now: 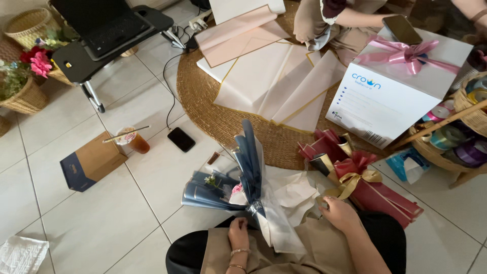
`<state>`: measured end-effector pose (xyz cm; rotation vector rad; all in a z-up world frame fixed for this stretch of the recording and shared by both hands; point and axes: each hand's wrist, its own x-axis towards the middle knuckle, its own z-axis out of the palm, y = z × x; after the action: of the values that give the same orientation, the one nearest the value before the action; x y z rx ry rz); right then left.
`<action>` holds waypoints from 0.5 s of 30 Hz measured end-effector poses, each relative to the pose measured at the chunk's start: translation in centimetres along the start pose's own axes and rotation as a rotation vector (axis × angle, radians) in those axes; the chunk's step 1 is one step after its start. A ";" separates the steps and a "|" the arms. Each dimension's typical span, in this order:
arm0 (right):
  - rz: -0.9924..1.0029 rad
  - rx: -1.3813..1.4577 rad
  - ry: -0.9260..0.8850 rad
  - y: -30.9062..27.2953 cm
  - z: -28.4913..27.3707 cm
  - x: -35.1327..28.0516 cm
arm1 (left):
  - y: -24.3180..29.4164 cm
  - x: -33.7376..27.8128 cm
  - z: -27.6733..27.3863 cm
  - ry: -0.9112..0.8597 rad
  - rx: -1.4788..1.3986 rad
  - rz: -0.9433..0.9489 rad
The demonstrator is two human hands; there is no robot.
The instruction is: The person wraps a small bouquet containing a rose and white filler flowers by cutting and taping blue and white wrapping paper.
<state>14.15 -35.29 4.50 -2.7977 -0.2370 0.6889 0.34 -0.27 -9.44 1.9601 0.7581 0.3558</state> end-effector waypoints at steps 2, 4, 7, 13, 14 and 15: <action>-0.006 0.014 0.036 0.1 0.3 -0.1 | 0.0 -0.1 -0.2 -0.003 0.051 0.052; 0.011 0.041 0.032 -0.3 -0.3 -0.6 | -0.2 0.1 0.0 0.004 0.038 0.088; -0.039 0.026 0.114 0.1 0.2 -0.5 | 0.0 0.1 -0.1 0.030 0.055 0.152; 0.049 0.437 0.124 -0.6 -1.6 -1.0 | 0.2 0.0 -0.3 0.033 0.018 0.205; 0.058 0.436 0.125 -0.6 -2.2 -1.2 | 0.1 0.1 -0.3 0.024 0.015 0.204; 0.027 0.592 0.173 -0.7 -2.7 -1.3 | 0.1 0.1 -0.3 0.004 -0.005 0.202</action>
<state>14.28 -35.45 7.58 -2.2735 0.0376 0.4273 0.29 0.00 -9.24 2.0372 0.5618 0.4814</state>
